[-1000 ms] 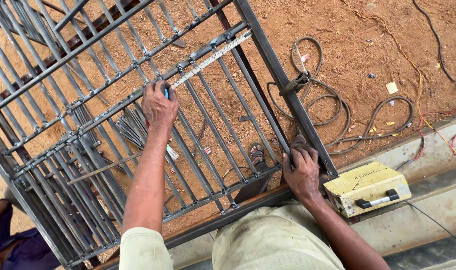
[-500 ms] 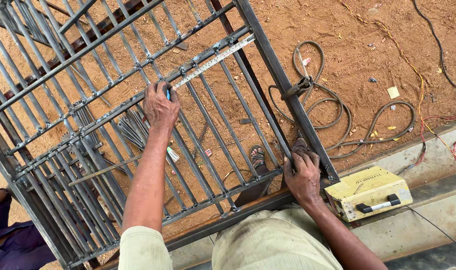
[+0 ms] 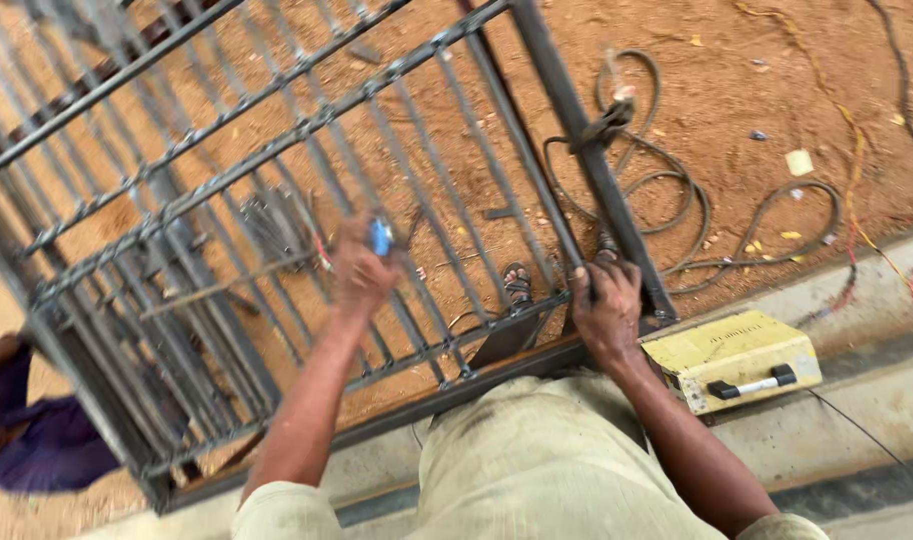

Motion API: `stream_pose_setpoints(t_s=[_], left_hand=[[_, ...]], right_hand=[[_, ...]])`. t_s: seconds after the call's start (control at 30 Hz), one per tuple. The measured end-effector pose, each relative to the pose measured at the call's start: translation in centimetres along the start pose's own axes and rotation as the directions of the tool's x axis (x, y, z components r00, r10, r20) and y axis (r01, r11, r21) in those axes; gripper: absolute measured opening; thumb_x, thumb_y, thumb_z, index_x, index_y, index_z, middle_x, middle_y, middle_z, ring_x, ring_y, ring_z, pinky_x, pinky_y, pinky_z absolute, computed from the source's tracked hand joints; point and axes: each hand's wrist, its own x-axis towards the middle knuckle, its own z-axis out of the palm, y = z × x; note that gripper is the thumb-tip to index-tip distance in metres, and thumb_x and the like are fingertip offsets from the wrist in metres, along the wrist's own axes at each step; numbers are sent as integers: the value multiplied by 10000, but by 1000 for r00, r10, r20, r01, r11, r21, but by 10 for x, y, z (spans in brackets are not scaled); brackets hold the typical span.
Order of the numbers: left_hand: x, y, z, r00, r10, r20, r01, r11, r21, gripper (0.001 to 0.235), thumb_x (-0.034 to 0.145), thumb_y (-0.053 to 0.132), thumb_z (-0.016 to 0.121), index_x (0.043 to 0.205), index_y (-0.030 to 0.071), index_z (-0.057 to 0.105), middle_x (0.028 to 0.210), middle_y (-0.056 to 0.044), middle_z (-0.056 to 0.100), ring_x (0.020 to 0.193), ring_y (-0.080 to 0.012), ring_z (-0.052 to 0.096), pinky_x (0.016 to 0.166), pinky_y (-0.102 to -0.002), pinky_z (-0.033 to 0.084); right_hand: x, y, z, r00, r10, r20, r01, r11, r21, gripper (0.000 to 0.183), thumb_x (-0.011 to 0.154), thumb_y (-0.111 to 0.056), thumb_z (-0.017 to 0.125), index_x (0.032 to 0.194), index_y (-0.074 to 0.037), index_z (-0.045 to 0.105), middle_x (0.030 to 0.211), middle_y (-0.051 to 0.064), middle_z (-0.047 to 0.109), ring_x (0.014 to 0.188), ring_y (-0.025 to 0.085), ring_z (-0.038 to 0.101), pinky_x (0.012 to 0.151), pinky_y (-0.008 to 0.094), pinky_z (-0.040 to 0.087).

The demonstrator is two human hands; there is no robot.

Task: The person measures a metal frame with a tape measure and welds metal rods to it using a welding torch. They repeatedly measure, position, and weld rods to the frame, with a coworker occasionally assisting by holding the frame.

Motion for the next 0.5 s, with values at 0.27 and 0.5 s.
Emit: stream_pose_setpoints(t_s=[0.27, 0.5], left_hand=[[-68, 33, 27, 949, -155, 273, 139, 987, 78, 809, 894, 587, 683, 1452, 55, 438, 1165, -191, 576, 1072, -349, 565, 1001, -557, 461], [-68, 36, 29, 985, -101, 138, 75, 981, 181, 769, 925, 673, 553, 1460, 133, 438, 1207, -146, 554, 1145, -310, 556, 1070, -569, 382]], right_hand=[[-9, 23, 14, 998, -14, 69, 16, 999, -41, 291, 1099, -213, 647, 1164, 57, 735, 1158, 212, 720, 1221, 369, 565, 1083, 493, 456], [-10, 15, 7, 999, -13, 36, 13, 1000, -26, 256, 1097, -182, 661, 1171, 51, 736, 1203, 214, 708, 1260, 400, 535, 1064, 492, 441]])
